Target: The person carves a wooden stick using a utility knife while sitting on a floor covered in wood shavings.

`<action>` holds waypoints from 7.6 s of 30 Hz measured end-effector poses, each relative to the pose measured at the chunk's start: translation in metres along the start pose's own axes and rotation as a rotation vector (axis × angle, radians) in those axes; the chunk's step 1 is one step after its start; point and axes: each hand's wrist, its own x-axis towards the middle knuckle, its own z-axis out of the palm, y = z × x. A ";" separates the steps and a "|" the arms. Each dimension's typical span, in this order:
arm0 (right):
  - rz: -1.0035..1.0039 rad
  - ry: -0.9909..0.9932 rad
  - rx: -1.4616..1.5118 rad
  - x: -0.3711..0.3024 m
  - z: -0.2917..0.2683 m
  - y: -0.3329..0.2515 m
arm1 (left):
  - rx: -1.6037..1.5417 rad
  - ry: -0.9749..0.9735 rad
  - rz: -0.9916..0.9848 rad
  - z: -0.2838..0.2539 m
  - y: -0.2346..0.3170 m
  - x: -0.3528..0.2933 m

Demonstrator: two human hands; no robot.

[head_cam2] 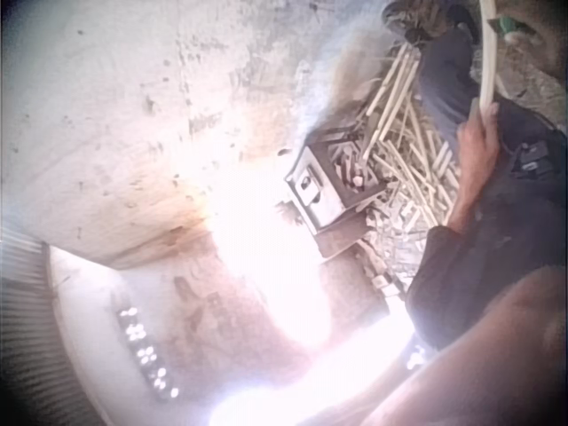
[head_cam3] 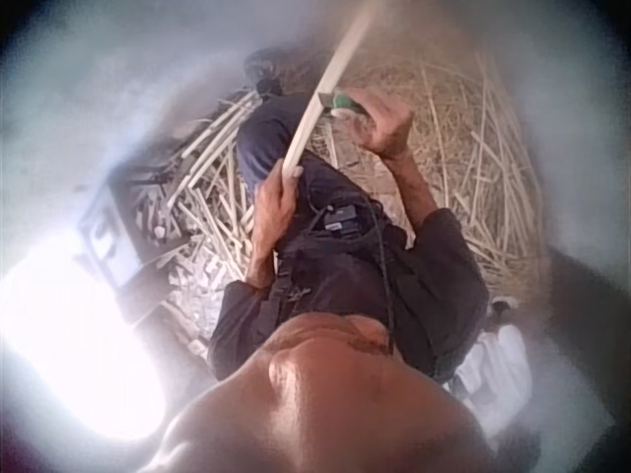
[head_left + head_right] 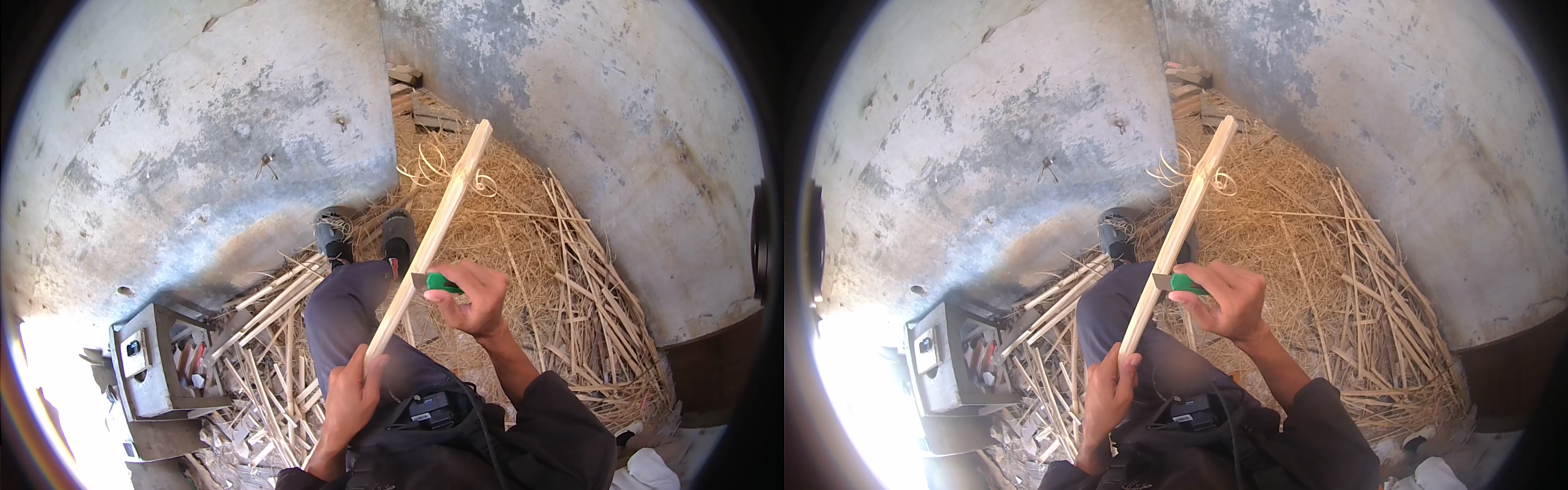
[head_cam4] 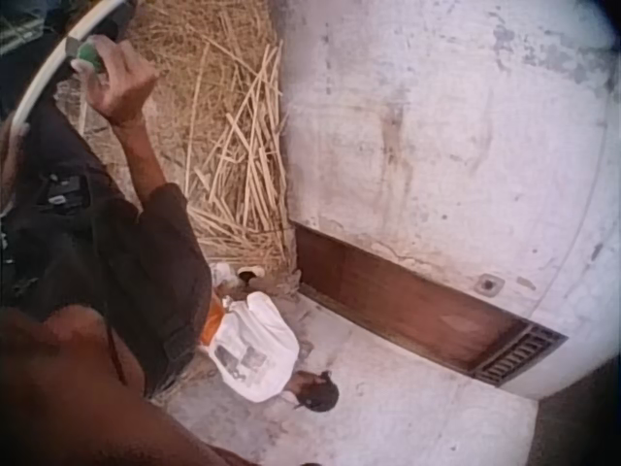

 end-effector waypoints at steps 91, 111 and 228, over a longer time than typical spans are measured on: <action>0.218 0.117 -0.072 0.010 -0.030 0.039 | 0.023 -0.048 0.015 0.007 -0.011 -0.015; 0.069 0.007 -0.049 0.000 -0.011 0.005 | -0.002 -0.025 -0.063 0.003 -0.002 -0.007; 0.429 -0.152 0.083 0.051 -0.024 0.016 | -0.388 -0.244 -0.113 -0.003 -0.048 0.010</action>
